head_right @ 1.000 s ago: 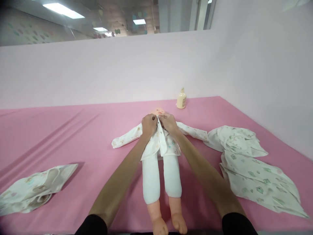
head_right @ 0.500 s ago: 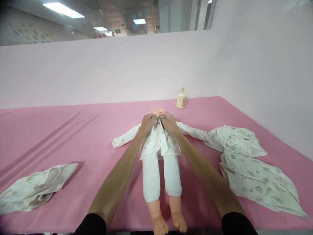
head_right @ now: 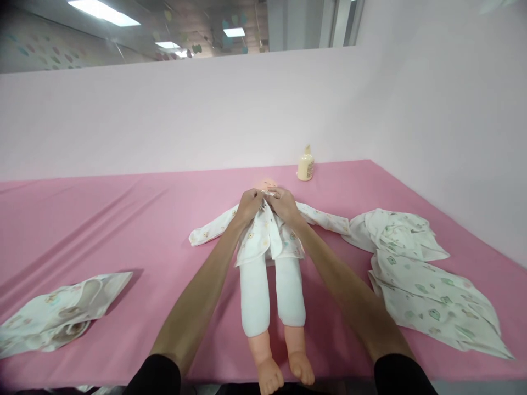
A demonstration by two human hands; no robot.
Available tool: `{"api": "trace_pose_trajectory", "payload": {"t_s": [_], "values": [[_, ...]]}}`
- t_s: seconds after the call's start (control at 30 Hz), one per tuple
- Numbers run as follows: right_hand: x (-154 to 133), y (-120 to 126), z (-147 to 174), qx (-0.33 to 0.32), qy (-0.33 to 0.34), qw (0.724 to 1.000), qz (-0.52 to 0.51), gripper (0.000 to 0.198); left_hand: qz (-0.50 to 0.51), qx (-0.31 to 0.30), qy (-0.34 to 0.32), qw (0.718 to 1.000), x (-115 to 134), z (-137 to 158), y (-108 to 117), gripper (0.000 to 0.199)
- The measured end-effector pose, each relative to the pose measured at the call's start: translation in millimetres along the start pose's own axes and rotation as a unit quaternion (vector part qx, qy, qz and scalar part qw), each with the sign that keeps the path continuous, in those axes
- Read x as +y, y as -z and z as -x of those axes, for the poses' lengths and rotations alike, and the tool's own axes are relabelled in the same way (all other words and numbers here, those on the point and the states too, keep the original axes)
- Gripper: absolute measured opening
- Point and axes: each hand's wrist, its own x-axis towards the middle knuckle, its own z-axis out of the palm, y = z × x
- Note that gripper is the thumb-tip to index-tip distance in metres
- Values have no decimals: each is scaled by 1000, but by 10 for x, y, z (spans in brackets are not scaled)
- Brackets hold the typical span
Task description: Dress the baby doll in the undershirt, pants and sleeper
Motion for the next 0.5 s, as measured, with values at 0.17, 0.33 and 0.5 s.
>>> {"api": "trace_pose_trajectory", "payload": {"t_s": [0.17,0.33,0.5], "values": [[-53,-55,90,45,106,979,171,23,28,5,-6,1000,-57,-25,-17,20],[-23,-17,106,-6,69,992,103,26,48,-1,7,999,-82,-35,3,19],[-54,73,95,-27,-24,999,10,42,40,-7,4,999,-63,-31,23,15]]}}
